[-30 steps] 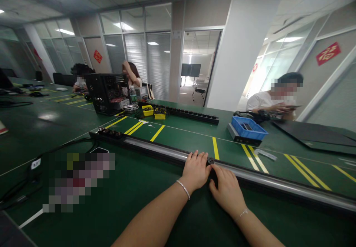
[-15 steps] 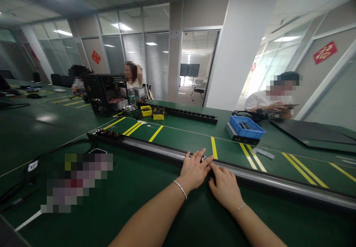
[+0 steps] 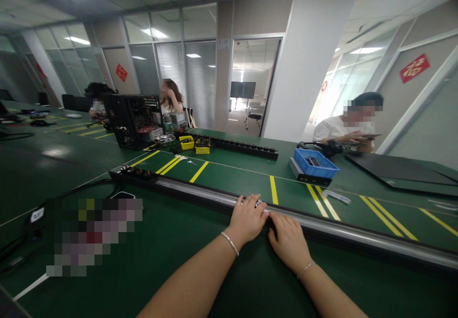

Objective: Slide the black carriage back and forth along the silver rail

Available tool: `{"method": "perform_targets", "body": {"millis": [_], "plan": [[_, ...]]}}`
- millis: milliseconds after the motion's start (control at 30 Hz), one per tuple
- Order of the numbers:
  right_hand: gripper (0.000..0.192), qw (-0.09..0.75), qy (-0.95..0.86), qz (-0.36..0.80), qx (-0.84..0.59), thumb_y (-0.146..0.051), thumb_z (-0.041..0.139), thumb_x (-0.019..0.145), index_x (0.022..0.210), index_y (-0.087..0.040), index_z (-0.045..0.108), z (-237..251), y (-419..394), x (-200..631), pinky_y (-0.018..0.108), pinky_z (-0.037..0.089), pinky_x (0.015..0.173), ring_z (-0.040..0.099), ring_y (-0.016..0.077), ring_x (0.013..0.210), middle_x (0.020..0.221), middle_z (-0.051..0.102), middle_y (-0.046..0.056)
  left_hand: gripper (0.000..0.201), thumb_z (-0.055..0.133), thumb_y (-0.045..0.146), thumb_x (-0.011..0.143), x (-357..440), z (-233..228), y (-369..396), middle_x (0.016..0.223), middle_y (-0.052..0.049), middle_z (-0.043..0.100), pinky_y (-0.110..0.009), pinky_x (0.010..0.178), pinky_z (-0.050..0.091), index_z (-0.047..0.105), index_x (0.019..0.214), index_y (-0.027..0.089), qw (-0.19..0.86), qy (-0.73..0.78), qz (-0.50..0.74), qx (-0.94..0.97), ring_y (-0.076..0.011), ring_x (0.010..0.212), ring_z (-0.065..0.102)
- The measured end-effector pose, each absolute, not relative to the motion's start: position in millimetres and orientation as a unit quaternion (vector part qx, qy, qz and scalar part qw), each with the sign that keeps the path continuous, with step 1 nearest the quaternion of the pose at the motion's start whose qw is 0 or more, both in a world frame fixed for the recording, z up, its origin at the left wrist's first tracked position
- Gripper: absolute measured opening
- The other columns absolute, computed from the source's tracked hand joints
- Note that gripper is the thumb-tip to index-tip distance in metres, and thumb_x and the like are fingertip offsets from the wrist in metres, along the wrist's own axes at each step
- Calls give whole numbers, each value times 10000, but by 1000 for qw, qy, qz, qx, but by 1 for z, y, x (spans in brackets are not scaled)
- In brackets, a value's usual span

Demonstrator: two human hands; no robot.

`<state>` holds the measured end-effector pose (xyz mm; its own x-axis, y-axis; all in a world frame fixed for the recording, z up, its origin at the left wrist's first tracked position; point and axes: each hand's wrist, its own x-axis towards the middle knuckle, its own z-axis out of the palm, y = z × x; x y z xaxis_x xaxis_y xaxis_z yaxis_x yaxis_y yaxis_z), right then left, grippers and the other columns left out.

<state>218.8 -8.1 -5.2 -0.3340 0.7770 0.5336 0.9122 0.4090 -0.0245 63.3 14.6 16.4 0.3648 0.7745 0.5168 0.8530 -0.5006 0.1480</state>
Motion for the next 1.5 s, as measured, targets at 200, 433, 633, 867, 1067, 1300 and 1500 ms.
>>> {"method": "perform_targets", "body": {"millis": [200,433,633,867,1067,1300,1500], "plan": [[355,235,-808,-152,-519,-156,438,781,1118,-181,548,-7,-7,221,329,328,865,512,196,977,1057,618,63,229,421,212,885,61,17,20,1230,-47,548,-381,978,370,589,1037,247,53,-506,-279,-814,-184,1112,503],[347,232,-808,-145,-522,-151,434,792,1120,-174,547,-6,-8,220,334,319,873,508,199,978,1058,617,63,220,453,182,840,55,20,22,1250,-51,540,-384,1000,350,626,971,215,63,-536,-290,-791,-203,1160,457],[338,227,-807,-143,-527,-154,452,786,1107,-174,555,-4,-8,220,333,324,870,514,196,965,1044,622,61,294,407,191,861,55,28,16,1316,-101,493,-445,1009,311,661,1000,138,136,-544,-234,-794,-271,1210,389],[339,231,-806,-146,-525,-158,460,780,1105,-177,556,-7,-6,221,336,324,881,517,196,965,1032,622,58,500,462,429,870,79,25,-1,1351,-138,472,-471,1039,275,562,1231,98,138,-603,-101,-779,-307,1265,343],[343,228,-808,-141,-525,-157,456,779,1107,-181,554,-7,-7,220,337,326,882,516,199,972,1036,620,62,624,487,452,855,80,35,-8,1453,-119,312,-453,1092,202,382,1370,115,130,-616,7,-776,-302,1345,236],[343,221,-806,-139,-531,-150,461,775,1104,-181,555,-5,-7,220,337,328,877,518,199,967,1033,622,59,656,470,475,844,76,38,-8,1457,-94,308,-469,1107,132,347,1394,140,98,-625,28,-774,-337,1373,111],[346,226,-807,-135,-528,-139,451,779,1108,-180,551,-4,-7,219,333,324,875,517,196,958,1035,621,54,718,466,529,821,70,44,-6,1466,-126,265,-487,1105,64,332,1400,126,71,-646,63,-757,-367,1369,66]]}}
